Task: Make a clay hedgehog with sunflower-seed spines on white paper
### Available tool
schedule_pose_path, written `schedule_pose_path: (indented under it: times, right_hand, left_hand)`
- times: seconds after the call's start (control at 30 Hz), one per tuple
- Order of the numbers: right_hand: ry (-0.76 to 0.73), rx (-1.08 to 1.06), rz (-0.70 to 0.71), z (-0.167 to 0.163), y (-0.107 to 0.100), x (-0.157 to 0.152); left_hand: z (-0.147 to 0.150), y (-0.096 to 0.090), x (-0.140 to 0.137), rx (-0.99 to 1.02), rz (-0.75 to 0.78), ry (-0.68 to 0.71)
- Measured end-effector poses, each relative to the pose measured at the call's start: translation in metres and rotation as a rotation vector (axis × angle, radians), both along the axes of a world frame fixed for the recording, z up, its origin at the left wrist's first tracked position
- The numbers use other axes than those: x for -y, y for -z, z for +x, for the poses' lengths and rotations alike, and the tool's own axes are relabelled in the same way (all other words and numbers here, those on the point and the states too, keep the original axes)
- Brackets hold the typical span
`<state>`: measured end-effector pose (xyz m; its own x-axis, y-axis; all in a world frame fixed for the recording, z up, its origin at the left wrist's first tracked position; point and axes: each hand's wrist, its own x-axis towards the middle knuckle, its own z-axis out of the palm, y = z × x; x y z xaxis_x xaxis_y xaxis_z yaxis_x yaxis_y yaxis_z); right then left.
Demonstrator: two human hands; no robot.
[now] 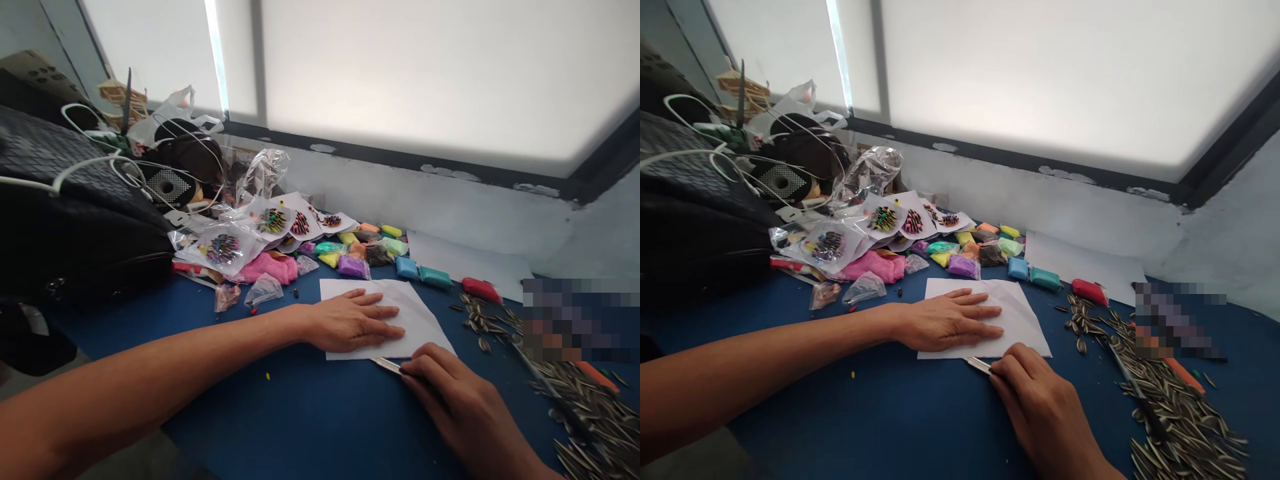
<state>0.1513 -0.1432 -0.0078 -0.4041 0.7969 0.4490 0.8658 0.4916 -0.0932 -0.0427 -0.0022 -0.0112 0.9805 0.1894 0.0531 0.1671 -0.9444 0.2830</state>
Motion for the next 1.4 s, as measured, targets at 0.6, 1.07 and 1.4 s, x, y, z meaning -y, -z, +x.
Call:
schedule_pose_path:
  times: [0.6,1.07,1.4]
  right_hand:
    - [-0.025,0.014,-0.027,-0.016,-0.002,-0.001]
    - [-0.028,-0.007,-0.046,-0.028,-0.004,-0.001]
    - [0.02,-0.029,-0.029,-0.016,-0.002,0.005]
  left_hand:
    - [-0.001,0.001,0.0,0.026,0.004,0.014]
    - [0.0,0.001,0.0,0.041,-0.008,0.01]
    - [-0.001,-0.004,0.0,0.031,-0.068,-0.007]
